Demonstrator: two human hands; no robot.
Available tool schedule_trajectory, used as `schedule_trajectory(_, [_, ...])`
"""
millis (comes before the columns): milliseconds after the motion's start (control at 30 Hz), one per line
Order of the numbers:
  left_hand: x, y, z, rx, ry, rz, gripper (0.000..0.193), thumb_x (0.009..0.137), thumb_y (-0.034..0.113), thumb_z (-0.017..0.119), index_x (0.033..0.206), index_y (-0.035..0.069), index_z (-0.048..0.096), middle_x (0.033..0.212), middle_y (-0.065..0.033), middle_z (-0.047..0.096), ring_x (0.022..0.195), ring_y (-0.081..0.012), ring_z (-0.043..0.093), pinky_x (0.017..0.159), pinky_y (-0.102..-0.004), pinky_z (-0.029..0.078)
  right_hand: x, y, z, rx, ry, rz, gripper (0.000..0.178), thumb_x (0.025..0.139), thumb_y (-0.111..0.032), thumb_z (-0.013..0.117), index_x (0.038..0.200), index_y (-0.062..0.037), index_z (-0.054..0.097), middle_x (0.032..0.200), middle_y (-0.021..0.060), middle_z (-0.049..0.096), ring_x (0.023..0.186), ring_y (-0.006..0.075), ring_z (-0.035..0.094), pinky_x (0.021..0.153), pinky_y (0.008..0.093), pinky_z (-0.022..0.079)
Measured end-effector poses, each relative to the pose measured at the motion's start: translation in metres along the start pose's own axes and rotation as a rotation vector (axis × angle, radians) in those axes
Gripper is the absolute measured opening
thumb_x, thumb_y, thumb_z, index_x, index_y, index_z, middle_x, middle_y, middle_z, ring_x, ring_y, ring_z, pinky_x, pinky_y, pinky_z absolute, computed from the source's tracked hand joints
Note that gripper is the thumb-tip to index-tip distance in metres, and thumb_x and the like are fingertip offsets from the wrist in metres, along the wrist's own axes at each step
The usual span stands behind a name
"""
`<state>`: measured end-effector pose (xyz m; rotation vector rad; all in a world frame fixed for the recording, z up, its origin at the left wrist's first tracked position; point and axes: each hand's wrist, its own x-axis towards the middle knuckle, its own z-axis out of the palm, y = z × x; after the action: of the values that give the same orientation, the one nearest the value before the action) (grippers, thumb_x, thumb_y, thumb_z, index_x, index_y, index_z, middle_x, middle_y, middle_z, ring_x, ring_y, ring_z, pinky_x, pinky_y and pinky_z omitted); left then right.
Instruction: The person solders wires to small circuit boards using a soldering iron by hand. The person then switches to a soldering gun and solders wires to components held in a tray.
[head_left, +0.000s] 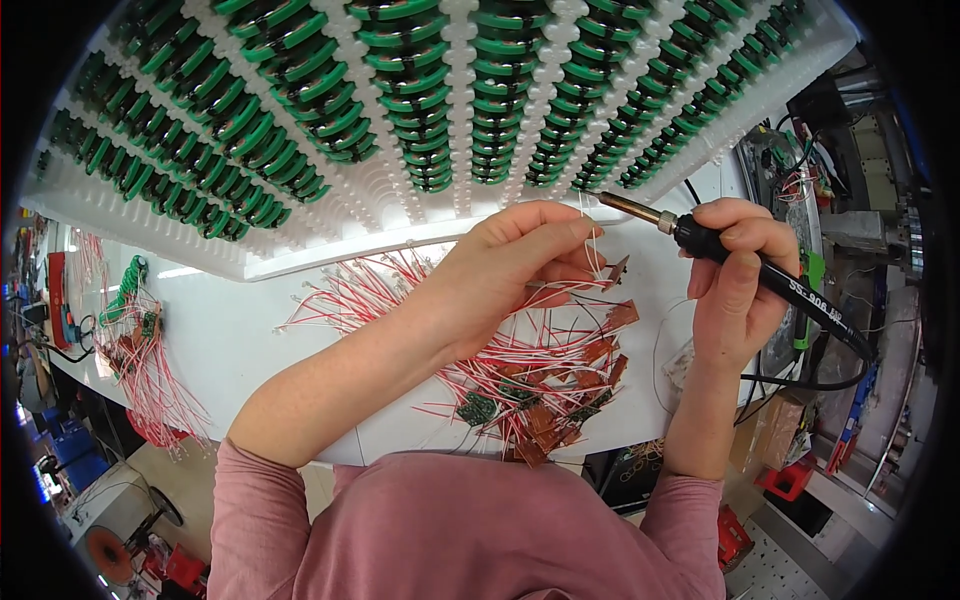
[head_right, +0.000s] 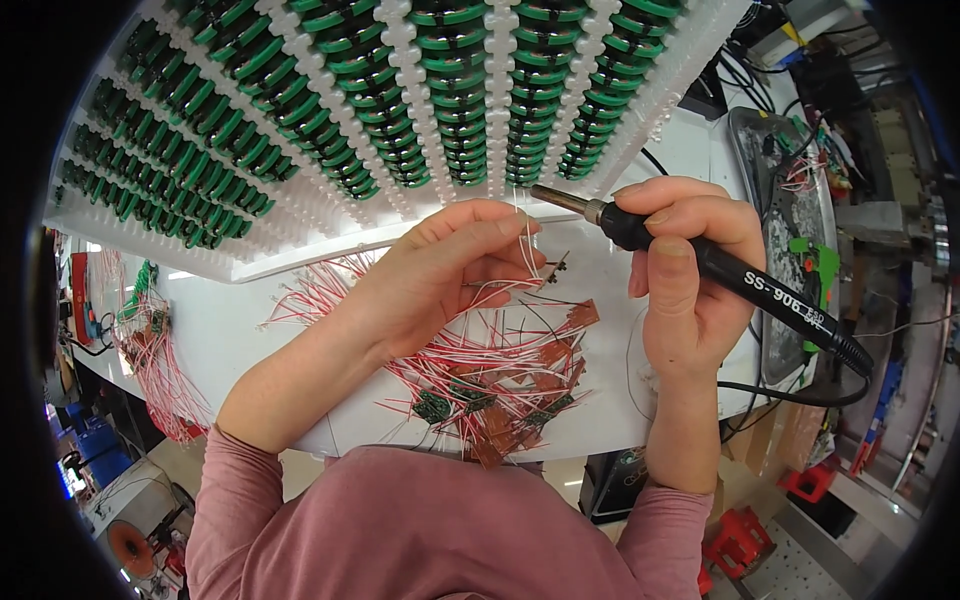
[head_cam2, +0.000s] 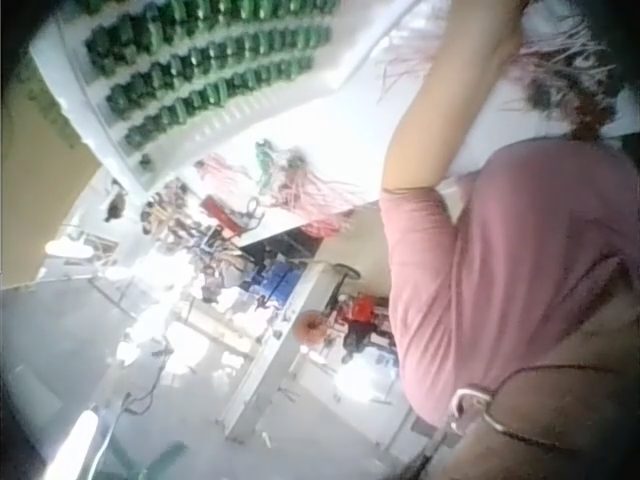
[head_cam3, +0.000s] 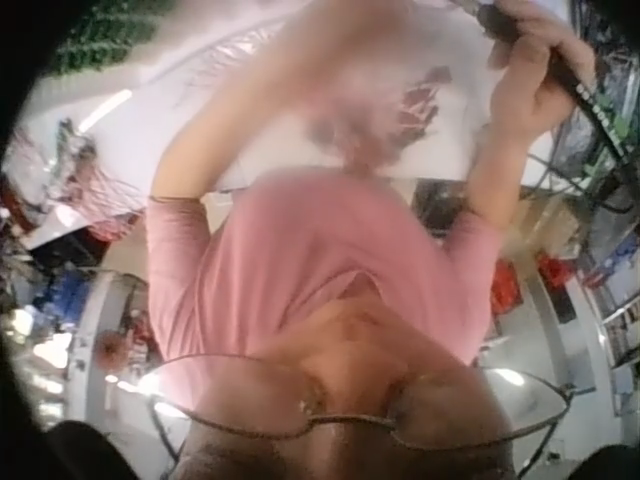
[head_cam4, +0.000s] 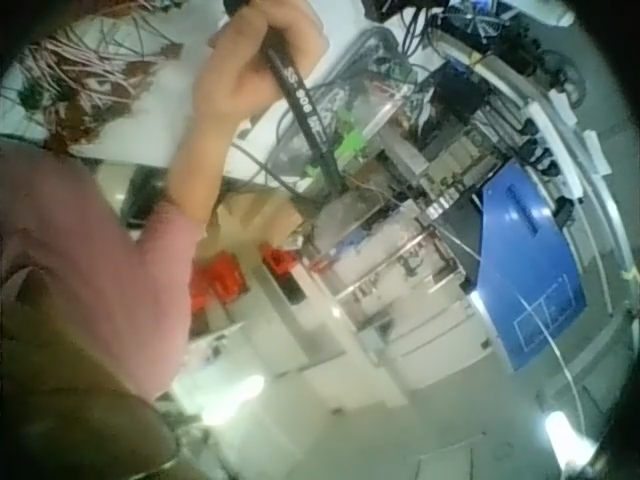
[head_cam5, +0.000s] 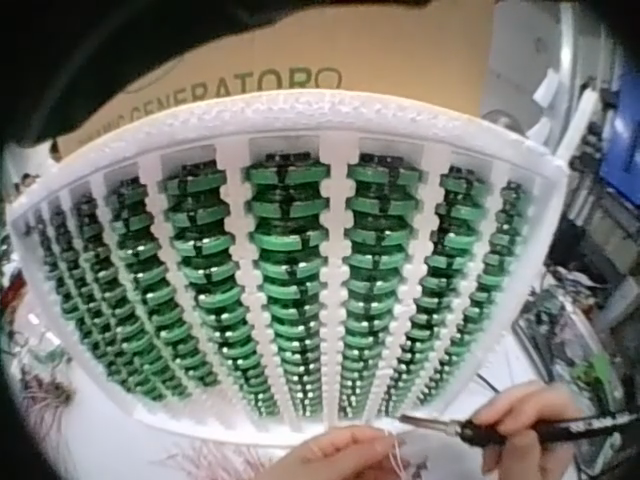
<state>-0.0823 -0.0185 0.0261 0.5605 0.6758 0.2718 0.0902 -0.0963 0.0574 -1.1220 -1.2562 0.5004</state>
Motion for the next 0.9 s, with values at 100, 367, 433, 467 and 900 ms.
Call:
schedule_trajectory(100, [0.0,0.0036,0.0,0.016,0.011,-0.032,0.02,0.085,0.028,0.055,0.097,0.013,0.057,0.088,-0.0001,0.061,0.081,-0.0086,0.057,0.068,-0.0214,0.042,0.0028,-0.0013,0.0019,-0.019,-0.01,-0.002,0.018,0.087,-0.019,0.052,0.089,-0.0018,0.045,0.092,0.0164,0.056,0.051,0.0048,0.042,0.044,0.0152,0.036])
schedule_trajectory(367, [-0.0009,0.0075,-0.003,-0.024,0.031,-0.078,0.014,0.085,0.026,0.054,0.092,0.014,0.057,0.087,0.0,0.061,0.081,-0.008,0.057,0.066,-0.0224,0.043,0.0058,-0.0034,0.0071,-0.063,-0.029,0.037,0.02,0.087,-0.02,0.053,0.089,-0.0014,0.045,0.093,0.0156,0.056,0.05,0.0036,0.041,0.045,0.015,0.035])
schedule_trajectory(433, [-0.0003,0.007,-0.004,-0.032,0.027,-0.074,0.015,0.085,0.026,0.054,0.093,0.014,0.057,0.087,-0.0002,0.061,0.08,-0.0082,0.057,0.067,-0.0227,0.043,0.0063,-0.0026,0.0067,-0.145,-0.059,-0.001,0.023,0.09,-0.025,0.046,0.088,-0.0025,0.045,0.092,0.0167,0.055,0.051,0.007,0.043,0.04,0.0154,0.032])
schedule_trajectory(467, [-0.0004,0.0069,-0.0044,-0.032,0.028,-0.074,0.015,0.085,0.026,0.054,0.093,0.014,0.057,0.087,-0.0002,0.061,0.08,-0.0082,0.057,0.067,-0.0227,0.043,0.0064,-0.002,0.007,-0.144,-0.06,-0.001,0.023,0.09,-0.025,0.046,0.088,-0.0025,0.045,0.092,0.0167,0.055,0.051,0.007,0.043,0.04,0.0154,0.032])
schedule_trajectory(900, [0.0016,0.0051,-0.0055,-0.049,0.017,-0.064,0.017,0.084,0.027,0.055,0.094,0.012,0.057,0.086,0.0003,0.06,0.082,-0.0092,0.057,0.07,-0.023,0.043,0.006,0.0001,0.0069,-0.137,-0.059,0.001,0.021,0.09,-0.023,0.045,0.088,-0.0024,0.044,0.093,0.0167,0.055,0.051,0.0065,0.043,0.041,0.0155,0.032])
